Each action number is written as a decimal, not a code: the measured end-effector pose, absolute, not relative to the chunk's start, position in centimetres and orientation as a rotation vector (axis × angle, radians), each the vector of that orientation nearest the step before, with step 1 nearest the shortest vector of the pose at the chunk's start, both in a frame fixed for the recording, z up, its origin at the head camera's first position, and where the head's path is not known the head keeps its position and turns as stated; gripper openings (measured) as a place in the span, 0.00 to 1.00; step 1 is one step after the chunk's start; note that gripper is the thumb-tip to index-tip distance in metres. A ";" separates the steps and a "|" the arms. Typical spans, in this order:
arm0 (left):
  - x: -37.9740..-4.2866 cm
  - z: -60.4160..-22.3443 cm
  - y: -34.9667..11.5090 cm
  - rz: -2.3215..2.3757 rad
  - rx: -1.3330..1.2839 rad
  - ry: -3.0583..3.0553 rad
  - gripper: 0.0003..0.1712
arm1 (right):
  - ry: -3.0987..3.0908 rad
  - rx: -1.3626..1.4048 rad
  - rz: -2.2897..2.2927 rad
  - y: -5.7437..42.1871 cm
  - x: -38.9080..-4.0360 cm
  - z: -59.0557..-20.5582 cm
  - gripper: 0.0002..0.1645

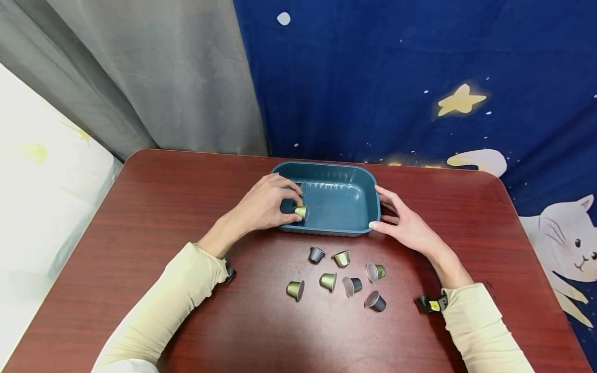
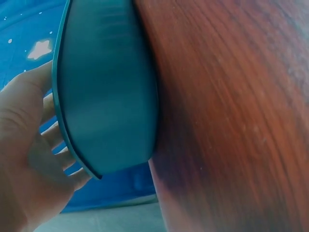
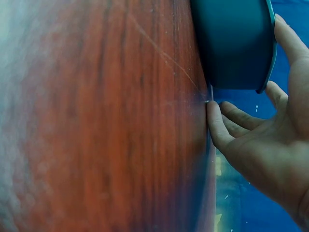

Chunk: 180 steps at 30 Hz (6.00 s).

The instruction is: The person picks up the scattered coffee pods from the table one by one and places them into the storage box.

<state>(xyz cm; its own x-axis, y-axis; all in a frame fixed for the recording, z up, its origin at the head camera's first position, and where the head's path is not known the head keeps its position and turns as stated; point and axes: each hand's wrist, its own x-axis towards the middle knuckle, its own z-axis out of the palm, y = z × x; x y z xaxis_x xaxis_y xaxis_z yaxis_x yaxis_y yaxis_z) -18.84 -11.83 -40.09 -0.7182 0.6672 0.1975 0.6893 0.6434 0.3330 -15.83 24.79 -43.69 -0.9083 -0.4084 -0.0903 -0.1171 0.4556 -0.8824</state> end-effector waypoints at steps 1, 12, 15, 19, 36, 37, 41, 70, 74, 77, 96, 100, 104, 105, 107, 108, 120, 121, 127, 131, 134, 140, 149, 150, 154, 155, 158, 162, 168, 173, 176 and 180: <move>-18.8 -40.2 -11.7 -0.593 -1.158 -2.800 0.13 | 2.420 -0.454 -1.437 24.8 -15.8 -43.7 0.51; -18.8 -40.8 -11.3 -0.578 -1.182 -2.802 0.14 | 2.429 -0.456 -1.436 24.9 -15.7 -43.6 0.51; -18.8 -41.0 -11.3 -0.603 -1.175 -2.809 0.14 | 2.429 -0.449 -1.435 24.9 -15.6 -43.6 0.51; -18.8 -41.1 -11.4 -0.629 -1.160 -2.821 0.13 | 2.432 -0.455 -1.438 24.8 -15.6 -43.7 0.51; -19.0 -41.0 -11.5 -0.571 -1.114 -2.893 0.13 | 2.436 -0.437 -1.425 24.8 -15.8 -43.8 0.51; -19.0 -41.0 -11.5 -0.571 -1.111 -2.897 0.13 | 2.436 -0.436 -1.423 24.8 -15.8 -43.8 0.51; -18.9 -41.0 -11.6 -0.570 -1.111 -2.899 0.13 | 2.437 -0.435 -1.424 24.8 -15.8 -43.8 0.51; -17.9 -40.7 -12.1 -0.649 -1.143 -2.767 0.15 | 2.415 -0.408 -1.416 24.6 -15.8 -43.6 0.51; -17.5 -40.4 -12.3 -0.658 -1.137 -2.729 0.15 | 2.413 -0.414 -1.418 24.5 -15.9 -43.7 0.52; -17.2 -40.4 -12.5 -0.664 -1.140 -2.705 0.15 | 2.419 -0.412 -1.416 24.6 -16.0 -43.6 0.52; -16.0 -39.7 -12.8 -0.733 -1.151 -2.654 0.18 | 2.433 -0.400 -1.406 24.9 -16.0 -43.7 0.52; -15.5 -39.5 -12.9 -0.752 -1.153 -2.647 0.19 | 2.427 -0.406 -1.421 24.8 -16.1 -43.6 0.52; -15.0 -39.5 -13.1 -0.777 -1.165 -2.626 0.19 | 2.427 -0.408 -1.427 24.8 -16.1 -43.6 0.52; -14.9 -39.5 -13.2 -0.782 -1.169 -2.619 0.19 | 2.431 -0.406 -1.425 24.8 -16.1 -43.7 0.52; -14.7 -39.5 -13.2 -0.796 -1.175 -2.611 0.19 | 2.432 -0.409 -1.429 24.8 -16.2 -43.6 0.52; -14.6 -39.4 -13.3 -0.802 -1.180 -2.608 0.19 | 2.431 -0.409 -1.432 24.8 -16.2 -43.6 0.52; -13.8 -39.4 -13.9 -0.869 -1.217 -2.574 0.24 | 2.415 -0.404 -1.447 24.8 -16.6 -43.4 0.52; -13.7 -39.4 -13.9 -0.871 -1.227 -2.572 0.25 | 2.413 -0.402 -1.448 24.8 -16.6 -43.4 0.52; -12.8 -39.5 -14.0 -0.827 -1.279 -2.588 0.24 | 2.406 -0.392 -1.438 24.9 -16.5 -43.6 0.52; -12.2 -39.4 -13.9 -0.808 -1.288 -2.584 0.23 | 2.405 -0.392 -1.441 24.9 -16.5 -43.5 0.53; -11.8 -39.2 -13.8 -0.816 -1.293 -2.577 0.24 | 2.412 -0.390 -1.438 25.0 -16.6 -43.4 0.53; -11.1 -39.3 -13.8 -0.818 -1.314 -2.586 0.24 | 2.410 -0.383 -1.438 24.9 -16.5 -43.6 0.53; -10.3 -39.6 -13.6 -0.875 -1.367 -2.538 0.25 | 2.411 -0.379 -1.439 24.9 -16.4 -43.6 0.53; -10.2 -39.6 -13.6 -0.874 -1.373 -2.533 0.25 | 2.412 -0.378 -1.435 24.9 -16.4 -43.6 0.53; -9.8 -39.8 -13.7 -0.862 -1.393 -2.528 0.25 | 2.415 -0.376 -1.426 24.8 -16.5 -43.5 0.53; -9.7 -39.8 -13.7 -0.861 -1.396 -2.528 0.25 | 2.414 -0.377 -1.428 24.8 -16.5 -43.5 0.53; -9.5 -39.9 -13.8 -0.853 -1.399 -2.525 0.25 | 2.412 -0.378 -1.434 24.8 -16.5 -43.5 0.53; -9.4 -39.8 -13.6 -0.827 -1.426 -2.503 0.24 | 2.406 -0.369 -1.440 24.8 -16.4 -43.5 0.53; -9.0 -40.0 -13.2 -0.825 -1.478 -2.489 0.23 | 2.406 -0.350 -1.447 25.0 -15.9 -43.5 0.53; -8.7 -40.2 -13.1 -0.835 -1.475 -2.492 0.23 | 2.403 -0.361 -1.446 25.0 -16.0 -43.5 0.53; -8.4 -40.4 -13.1 -0.820 -1.471 -2.514 0.23 | 2.394 -0.372 -1.451 24.8 -16.2 -43.5 0.53; -8.1 -40.6 -13.0 -0.782 -1.478 -2.601 0.24 | 2.392 -0.375 -1.453 24.7 -16.2 -43.5 0.53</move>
